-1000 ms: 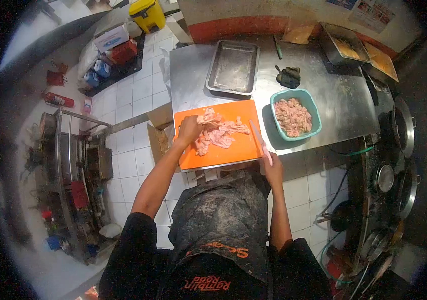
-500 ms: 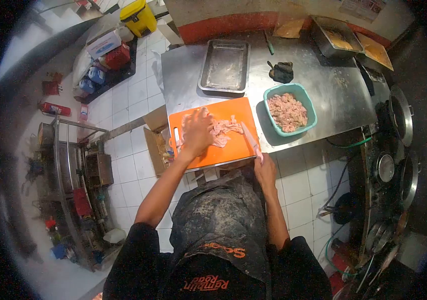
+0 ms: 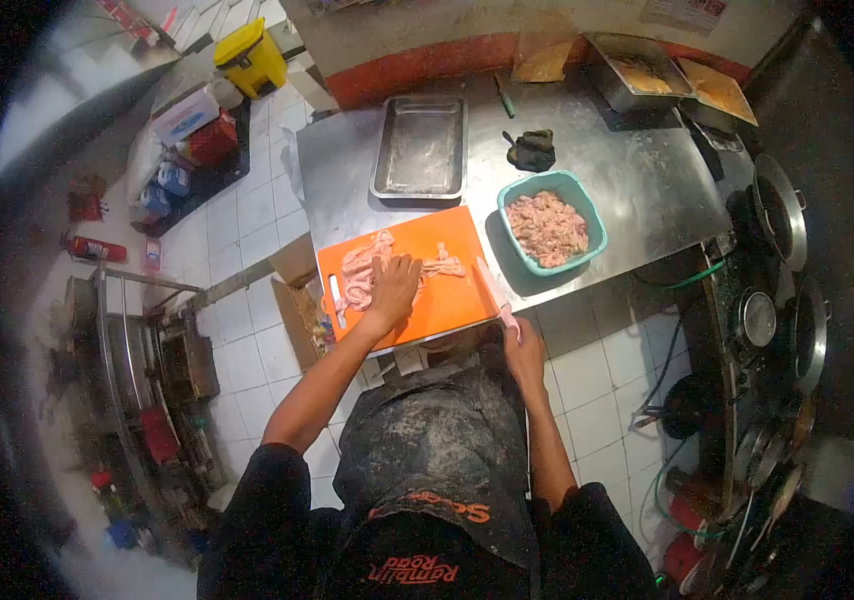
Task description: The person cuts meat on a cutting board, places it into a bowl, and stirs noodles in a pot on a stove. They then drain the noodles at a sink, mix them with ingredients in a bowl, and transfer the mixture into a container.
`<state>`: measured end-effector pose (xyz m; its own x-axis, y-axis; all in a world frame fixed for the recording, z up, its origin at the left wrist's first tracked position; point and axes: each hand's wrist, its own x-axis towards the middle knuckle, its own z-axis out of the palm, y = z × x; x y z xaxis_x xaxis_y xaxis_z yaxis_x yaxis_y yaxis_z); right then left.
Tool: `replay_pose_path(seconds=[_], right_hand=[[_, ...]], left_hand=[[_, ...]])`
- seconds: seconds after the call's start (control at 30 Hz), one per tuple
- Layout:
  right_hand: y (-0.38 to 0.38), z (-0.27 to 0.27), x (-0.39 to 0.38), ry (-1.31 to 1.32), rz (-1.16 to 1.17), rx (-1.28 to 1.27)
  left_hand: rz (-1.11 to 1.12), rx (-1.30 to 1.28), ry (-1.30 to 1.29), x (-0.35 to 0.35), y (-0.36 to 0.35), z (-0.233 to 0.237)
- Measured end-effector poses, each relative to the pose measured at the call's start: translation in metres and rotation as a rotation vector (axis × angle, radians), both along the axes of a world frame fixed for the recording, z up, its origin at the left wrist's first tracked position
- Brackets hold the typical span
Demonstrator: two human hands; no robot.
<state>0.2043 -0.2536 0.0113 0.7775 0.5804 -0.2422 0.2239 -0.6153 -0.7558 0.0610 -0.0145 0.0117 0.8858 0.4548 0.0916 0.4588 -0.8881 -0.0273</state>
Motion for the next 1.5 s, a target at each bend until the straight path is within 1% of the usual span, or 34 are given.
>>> replay_pose_path(seconds=[0.03,0.07,0.1,0.13,0.17,0.23,0.27,0.33,0.37,0.43,0.47,0.5,0.53,0.57,0.6,0.63,0.67,0.7,0.77,0.87,0.9,0.97,1.0,1.07,1.1,1.17,1.2,1.33,1.4,1.43,1.47,1.5], right_hand=[[-0.001,-0.002,0.000,0.063,-0.022,0.025],[-0.002,-0.005,-0.001,0.066,-0.027,0.024],[0.000,-0.002,-0.004,0.034,-0.050,0.094],[0.001,0.000,-0.006,0.002,-0.073,0.163],[0.001,0.000,-0.006,0.005,-0.076,0.156],[-0.003,-0.002,-0.004,0.069,-0.078,0.193],[-0.007,-0.002,-0.004,0.066,-0.081,0.185],[-0.009,-0.006,-0.006,0.009,-0.100,0.277],[-0.011,-0.011,-0.005,0.009,-0.097,0.280],[-0.014,-0.013,-0.004,0.116,-0.098,0.241],[-0.016,-0.014,-0.005,0.118,-0.096,0.243],[-0.014,0.001,-0.007,0.121,-0.023,0.200],[-0.012,0.010,-0.008,0.122,0.049,0.155],[-0.010,0.009,-0.011,0.120,0.050,0.154],[-0.010,0.005,-0.016,0.068,0.110,0.099],[-0.011,0.000,-0.020,0.019,0.171,0.045],[-0.011,-0.006,-0.023,-0.036,0.184,0.036],[-0.014,-0.011,-0.022,-0.032,0.189,0.035],[-0.017,-0.021,-0.014,-0.081,0.207,-0.092],[-0.010,0.005,-0.013,-0.040,0.187,-0.163],[-0.007,0.017,-0.016,-0.037,0.193,-0.163],[0.000,0.035,-0.026,0.035,0.351,0.006],[-0.002,0.025,-0.029,0.036,0.353,0.006],[-0.005,-0.006,-0.033,-0.076,0.366,-0.111],[-0.005,-0.010,-0.029,-0.081,0.368,-0.113],[-0.012,-0.017,-0.021,-0.118,0.263,-0.128],[-0.012,-0.009,-0.020,-0.064,0.235,-0.179],[-0.017,-0.003,-0.025,-0.093,0.237,-0.197],[-0.019,-0.004,-0.029,-0.160,0.208,-0.040],[-0.017,0.000,-0.032,-0.158,0.208,-0.044],[-0.016,0.005,-0.035,-0.146,0.219,0.040],[-0.015,0.008,-0.036,-0.134,0.228,0.124]], left_hand=[[-0.007,0.003,0.002,0.005,0.001,0.001],[-0.060,-0.010,-0.139,0.012,0.000,0.002],[-0.111,-0.025,-0.281,0.020,-0.001,0.001],[-0.084,-0.111,-0.289,0.030,-0.004,-0.001],[-0.086,-0.118,-0.286,0.037,-0.004,-0.003],[0.002,-0.238,-0.037,0.049,-0.006,-0.012],[-0.001,-0.246,-0.039,0.052,-0.008,-0.015],[-0.094,-0.160,-0.023,0.053,-0.009,-0.017],[-0.091,-0.157,-0.024,0.051,-0.010,-0.017],[-0.224,-0.397,-0.064,0.042,-0.022,-0.016],[-0.238,-0.453,-0.166,0.035,-0.029,-0.015],[-0.238,-0.451,-0.166,0.030,-0.035,-0.014],[-0.216,-0.404,-0.281,0.025,-0.040,-0.014],[-0.193,-0.357,-0.397,0.022,-0.042,-0.014],[-0.189,-0.359,-0.398,0.018,-0.043,-0.021],[-0.164,-0.359,-0.345,0.014,-0.042,-0.030],[-0.137,-0.357,-0.292,0.009,-0.040,-0.039],[-0.131,-0.357,-0.290,0.003,-0.041,-0.038],[-0.158,-0.226,-0.166,-0.007,-0.040,-0.035],[-0.202,-0.153,-0.158,-0.022,-0.041,-0.025],[-0.196,-0.153,-0.155,-0.022,-0.042,-0.026],[-0.219,-0.140,-0.287,-0.020,-0.046,-0.028],[-0.217,-0.140,-0.286,-0.020,-0.048,-0.031],[-0.152,-0.167,-0.265,-0.014,-0.049,-0.034],[-0.151,-0.168,-0.270,-0.015,-0.049,-0.034],[-0.115,-0.121,-0.238,-0.023,-0.048,-0.035],[-0.111,-0.129,-0.231,-0.029,-0.050,-0.034],[-0.131,-0.104,-0.242,-0.040,-0.041,-0.034],[-0.123,-0.098,-0.237,-0.047,-0.044,-0.032],[-0.065,-0.141,-0.210,-0.051,-0.047,-0.021],[-0.007,-0.185,-0.183,-0.054,-0.050,-0.010],[-0.010,-0.189,-0.182,-0.055,-0.051,-0.003]])
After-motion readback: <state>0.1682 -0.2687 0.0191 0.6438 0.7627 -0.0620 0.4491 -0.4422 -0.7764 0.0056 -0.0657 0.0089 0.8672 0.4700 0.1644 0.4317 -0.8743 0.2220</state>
